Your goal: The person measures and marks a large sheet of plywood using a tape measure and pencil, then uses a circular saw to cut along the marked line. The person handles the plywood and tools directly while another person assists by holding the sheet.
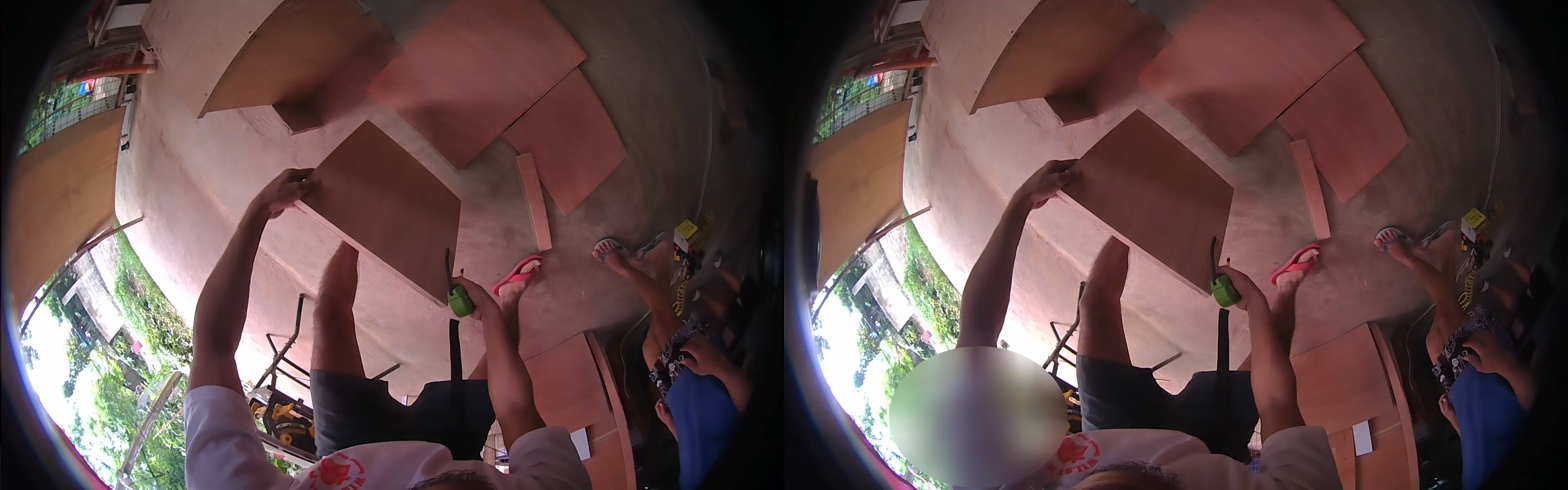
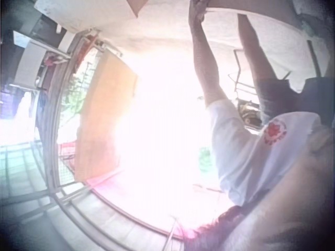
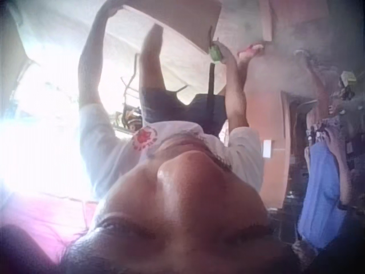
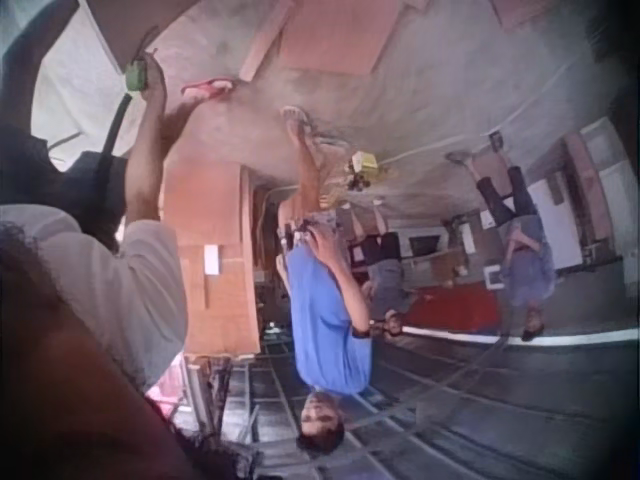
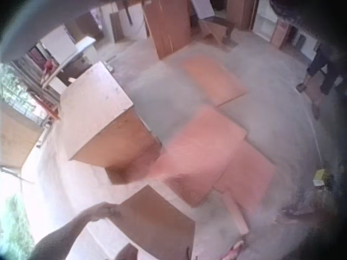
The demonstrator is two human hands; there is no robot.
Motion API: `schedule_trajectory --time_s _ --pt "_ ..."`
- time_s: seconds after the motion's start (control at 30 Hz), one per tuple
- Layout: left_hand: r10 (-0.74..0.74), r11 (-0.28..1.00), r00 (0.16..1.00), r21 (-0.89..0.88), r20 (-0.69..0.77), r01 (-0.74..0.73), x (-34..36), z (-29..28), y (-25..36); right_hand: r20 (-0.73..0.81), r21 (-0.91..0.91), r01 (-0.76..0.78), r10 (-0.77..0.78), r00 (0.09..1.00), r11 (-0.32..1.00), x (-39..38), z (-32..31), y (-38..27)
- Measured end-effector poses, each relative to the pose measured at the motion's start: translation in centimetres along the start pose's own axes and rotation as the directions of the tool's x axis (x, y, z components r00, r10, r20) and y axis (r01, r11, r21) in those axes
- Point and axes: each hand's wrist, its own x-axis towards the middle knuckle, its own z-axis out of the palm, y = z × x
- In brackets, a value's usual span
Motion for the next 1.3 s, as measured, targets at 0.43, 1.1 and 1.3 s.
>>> schedule_trajectory --time_s 0.43,1.1,1.3 --pt "-0.002 1.000 0.992 -0.029 -0.124 -0.002 9.7 -7.3 5.9 0.144 0.207 0.099 -0.130 0.981 0.973 2.5 2.3 -10.1" --pt "-0.037 0.999 0.989 -0.033 -0.142 0.033 12.1 -6.9 13.0 0.215 0.322 0.097 -0.173 0.961 0.942 0.7 1.4 -13.8" --pt "-0.064 0.998 0.989 -0.013 -0.136 0.063 12.8 -7.7 12.9 0.286 0.320 0.109 -0.205 0.936 0.941 1.4 0.9 -13.6"
